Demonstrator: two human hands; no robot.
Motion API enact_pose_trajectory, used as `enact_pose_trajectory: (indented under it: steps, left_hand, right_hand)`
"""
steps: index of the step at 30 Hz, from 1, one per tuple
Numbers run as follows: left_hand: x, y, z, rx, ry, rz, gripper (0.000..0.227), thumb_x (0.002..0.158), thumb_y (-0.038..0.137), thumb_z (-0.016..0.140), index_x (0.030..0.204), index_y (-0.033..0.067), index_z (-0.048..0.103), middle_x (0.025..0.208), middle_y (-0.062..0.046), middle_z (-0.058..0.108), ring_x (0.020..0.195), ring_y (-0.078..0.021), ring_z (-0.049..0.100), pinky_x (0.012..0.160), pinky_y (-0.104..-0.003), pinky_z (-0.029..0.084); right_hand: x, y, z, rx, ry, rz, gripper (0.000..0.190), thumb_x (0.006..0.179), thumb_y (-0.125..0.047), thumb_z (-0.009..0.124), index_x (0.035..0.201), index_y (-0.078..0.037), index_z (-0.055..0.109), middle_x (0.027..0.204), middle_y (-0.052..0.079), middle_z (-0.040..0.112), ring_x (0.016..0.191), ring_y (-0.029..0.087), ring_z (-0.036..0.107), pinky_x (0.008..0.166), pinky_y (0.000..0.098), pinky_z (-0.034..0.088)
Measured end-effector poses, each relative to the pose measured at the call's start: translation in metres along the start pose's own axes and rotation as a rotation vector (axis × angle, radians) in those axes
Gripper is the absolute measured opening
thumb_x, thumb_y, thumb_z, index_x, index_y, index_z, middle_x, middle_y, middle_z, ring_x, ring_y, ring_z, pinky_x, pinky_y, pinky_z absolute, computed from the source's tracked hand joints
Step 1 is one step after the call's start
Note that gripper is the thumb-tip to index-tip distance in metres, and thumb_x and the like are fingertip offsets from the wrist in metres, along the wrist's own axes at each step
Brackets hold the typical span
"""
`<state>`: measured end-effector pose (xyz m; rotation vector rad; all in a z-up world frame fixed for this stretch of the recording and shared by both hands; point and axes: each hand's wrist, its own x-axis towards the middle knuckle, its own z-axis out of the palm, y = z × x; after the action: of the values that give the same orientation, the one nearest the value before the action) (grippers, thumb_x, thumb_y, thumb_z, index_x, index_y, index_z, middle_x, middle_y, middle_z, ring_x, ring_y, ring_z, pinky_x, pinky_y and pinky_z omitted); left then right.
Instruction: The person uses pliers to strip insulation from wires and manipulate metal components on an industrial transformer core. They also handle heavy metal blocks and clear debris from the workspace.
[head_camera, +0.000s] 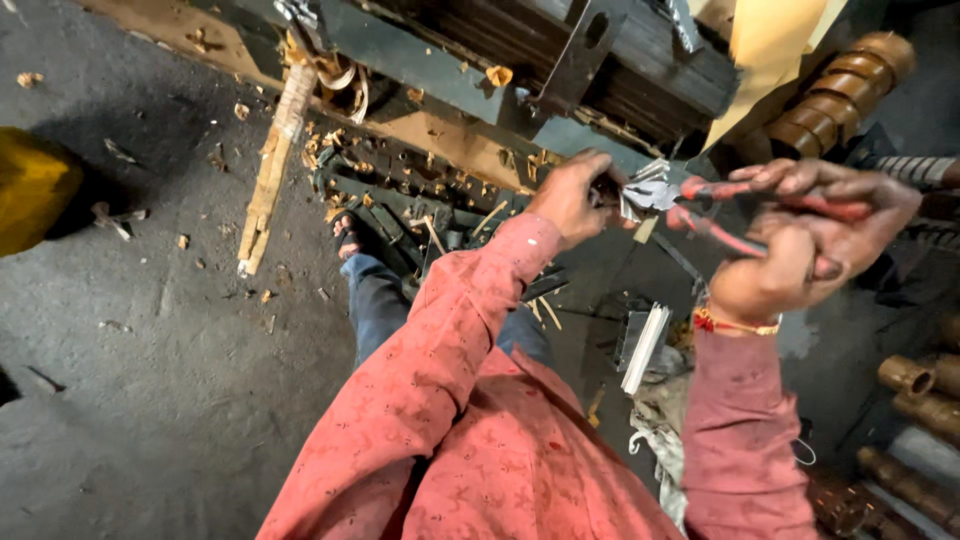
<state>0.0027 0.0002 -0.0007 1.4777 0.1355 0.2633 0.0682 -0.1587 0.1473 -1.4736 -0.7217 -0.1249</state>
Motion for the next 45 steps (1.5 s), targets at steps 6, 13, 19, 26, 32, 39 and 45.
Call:
enact_pose_trajectory:
  steps: [6,13,19,26,32,39,45]
  left_hand:
    - [0.007,-0.010,0.004,0.028,-0.006,-0.034,0.048,0.055,0.016,0.097,0.091,0.0024,0.069,0.090,-0.012,0.068,0.083,-0.0265,0.073,0.075,-0.038,0.058]
    - [0.012,-0.007,-0.003,0.089,-0.046,-0.007,0.052,0.052,0.019,0.100,0.093,0.0044,0.071,0.090,-0.012,0.068,0.085,-0.0301,0.071,0.076,-0.039,0.056]
    - [0.017,0.000,-0.006,0.081,-0.074,-0.059,0.044,0.059,0.016,0.094,0.094,0.0073,0.070,0.093,-0.010,0.069,0.089,-0.0257,0.073,0.081,-0.037,0.058]
    - [0.007,0.010,-0.018,0.011,-0.188,-0.024,0.054,0.065,0.021,0.092,0.107,0.0017,0.066,0.100,-0.014,0.065,0.091,-0.0264,0.069,0.083,-0.036,0.056]
    - [0.016,-0.004,-0.028,0.154,-0.229,0.143,0.034,0.092,0.020,0.075,0.119,-0.0005,0.069,0.117,-0.020,0.069,0.108,-0.0338,0.066,0.095,-0.039,0.052]
    - [0.016,0.021,-0.013,0.289,-0.133,-0.028,0.026,0.091,0.024,0.075,0.105,0.0027,0.070,0.097,-0.018,0.071,0.090,-0.0357,0.070,0.079,-0.041,0.056]
    - [0.014,0.048,-0.011,0.423,-0.148,0.027,0.022,0.090,0.021,0.072,0.105,0.0041,0.070,0.098,-0.017,0.068,0.089,-0.0380,0.066,0.077,-0.045,0.054]
  right_hand:
    - [0.090,0.052,-0.062,0.582,-0.686,0.582,0.026,0.097,-0.017,0.062,0.121,-0.009,0.056,0.116,0.011,0.063,0.111,0.027,0.062,0.101,0.0544,0.052]
    - [0.088,0.070,-0.071,0.506,-0.355,0.684,0.012,0.104,-0.019,0.052,0.106,-0.008,0.058,0.106,0.007,0.062,0.102,0.027,0.064,0.094,0.0536,0.054]
    - [0.107,0.043,-0.017,0.273,-0.109,0.718,0.011,0.098,-0.004,0.042,0.107,-0.005,0.048,0.095,0.011,0.057,0.083,0.027,0.060,0.078,0.0484,0.061]
    - [0.067,-0.017,-0.007,0.097,-0.081,0.560,0.057,0.090,0.011,0.042,0.143,-0.010,0.042,0.125,0.013,0.056,0.114,0.026,0.057,0.084,0.0401,0.047]
    - [0.023,-0.060,0.020,0.253,0.165,0.473,0.079,0.072,0.011,0.040,0.148,-0.011,0.036,0.154,0.017,0.048,0.146,0.033,0.049,0.112,0.0543,0.052]
    - [0.033,-0.042,-0.013,0.339,0.111,0.440,0.068,0.088,0.010,0.042,0.154,-0.006,0.042,0.143,0.020,0.052,0.140,0.034,0.049,0.106,0.0467,0.049]
    - [0.030,-0.093,-0.043,0.363,0.282,0.411,0.072,0.084,0.008,0.042,0.153,-0.009,0.040,0.147,0.020,0.052,0.143,0.034,0.050,0.107,0.0531,0.055]
